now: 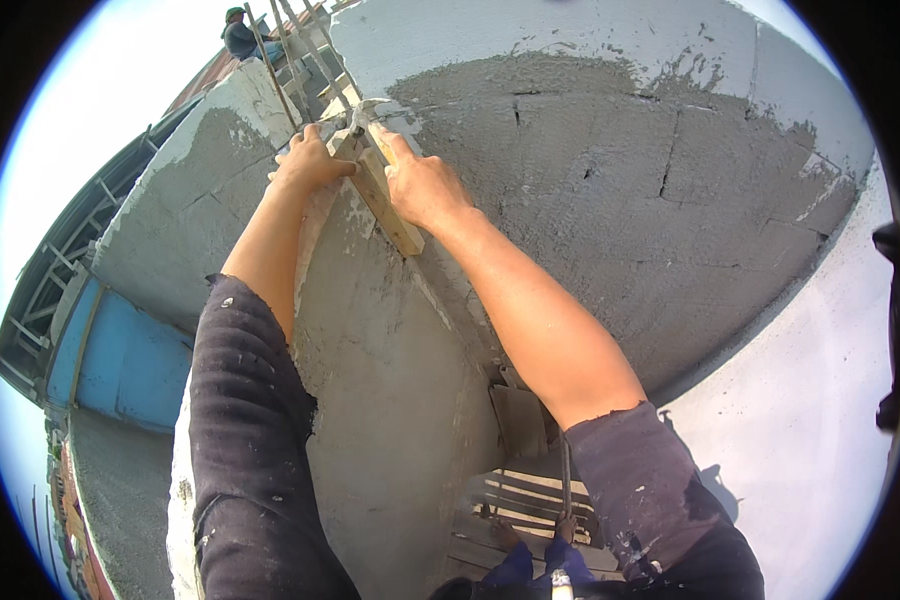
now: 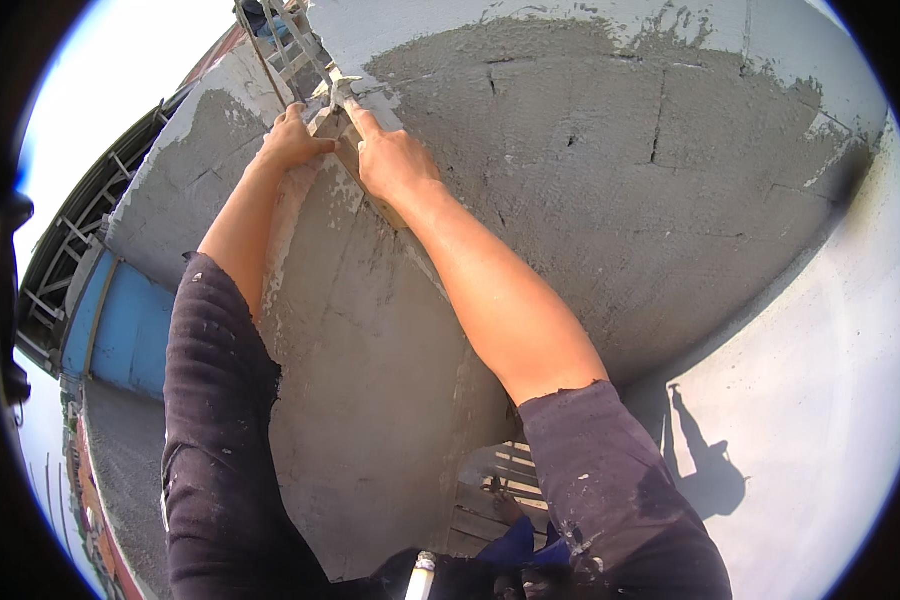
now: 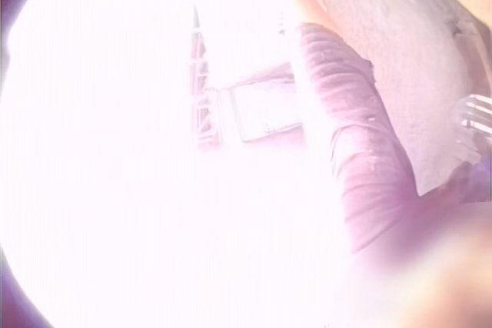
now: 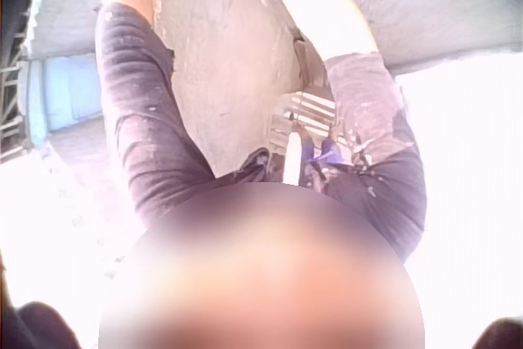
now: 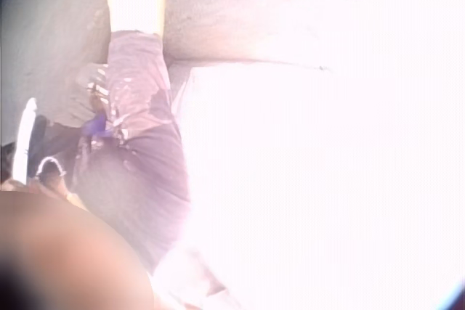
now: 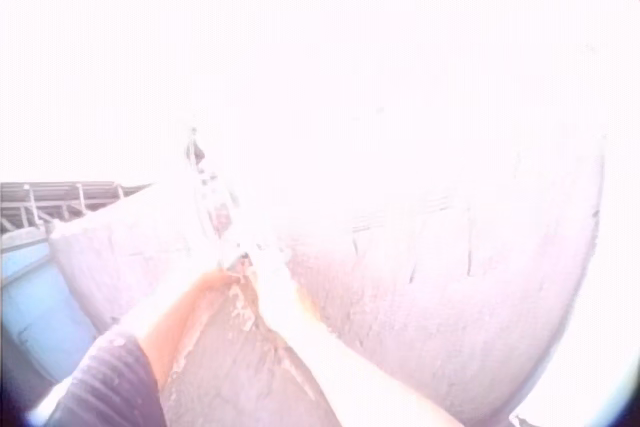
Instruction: The person secures wooden planks to a curved concrete wall using a hammer and nails. They repeatedly position the planks, drive nails into the concrete, and adjust the wood to fit the wall's curve.
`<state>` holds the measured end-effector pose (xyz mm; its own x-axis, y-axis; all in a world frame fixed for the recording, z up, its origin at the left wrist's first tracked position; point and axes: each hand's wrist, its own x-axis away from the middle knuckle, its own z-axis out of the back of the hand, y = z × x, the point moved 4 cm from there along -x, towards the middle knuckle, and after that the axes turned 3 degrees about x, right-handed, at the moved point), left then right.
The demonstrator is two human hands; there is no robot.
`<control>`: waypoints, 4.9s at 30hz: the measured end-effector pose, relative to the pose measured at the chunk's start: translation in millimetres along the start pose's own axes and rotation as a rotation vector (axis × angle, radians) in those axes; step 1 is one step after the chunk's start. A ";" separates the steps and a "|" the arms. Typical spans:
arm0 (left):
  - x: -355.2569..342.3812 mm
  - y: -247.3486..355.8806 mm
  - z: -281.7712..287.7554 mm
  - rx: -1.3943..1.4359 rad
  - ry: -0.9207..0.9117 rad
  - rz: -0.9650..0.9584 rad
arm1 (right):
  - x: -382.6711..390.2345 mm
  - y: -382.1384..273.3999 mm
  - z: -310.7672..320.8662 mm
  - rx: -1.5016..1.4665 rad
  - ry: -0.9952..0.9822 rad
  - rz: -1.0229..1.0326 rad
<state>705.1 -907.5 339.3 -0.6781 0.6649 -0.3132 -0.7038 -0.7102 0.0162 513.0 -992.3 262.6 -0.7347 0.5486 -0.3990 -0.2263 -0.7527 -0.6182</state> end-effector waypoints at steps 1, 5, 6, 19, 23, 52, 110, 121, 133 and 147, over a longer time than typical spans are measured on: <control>12.5 -12.9 2.5 -0.169 -0.087 0.097 | 1.2 -0.5 -0.5 -0.007 -0.013 -0.022; 46.2 -40.8 4.8 0.003 -0.260 0.297 | 4.9 -4.5 4.2 -0.074 -0.045 -0.079; 49.3 -45.0 4.9 0.100 -0.251 0.356 | 5.0 -6.3 7.9 -0.086 -0.020 -0.060; 59.2 -39.1 13.0 0.127 -0.164 0.425 | 10.7 -6.0 5.1 -0.027 0.028 -0.022; 60.3 -37.8 13.8 0.143 -0.167 0.421 | 19.7 -8.8 23.5 -0.195 0.330 0.084; 80.3 -24.5 28.1 0.116 -0.192 0.485 | 25.7 -5.6 -19.3 0.036 -0.001 -0.067; 84.6 -23.2 32.2 0.189 -0.173 0.482 | 217.8 57.7 -33.8 -0.423 0.065 -0.279; 434.8 42.1 109.7 0.403 0.685 -0.073 | 627.6 133.2 -34.4 -0.500 -0.494 -0.837; 832.6 -117.7 291.3 -0.599 0.906 0.543 | 339.6 -167.0 -13.7 -0.878 -0.514 0.405; 876.7 -180.7 266.3 -0.509 0.747 1.004 | 310.2 -402.3 -68.1 -0.491 -0.703 0.711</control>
<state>181.4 -134.6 314.7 -0.4582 -0.3565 -0.8142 0.2905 -0.9258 0.2418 419.6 -494.5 341.4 -0.8305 -0.3951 -0.3926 0.5532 -0.5032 -0.6639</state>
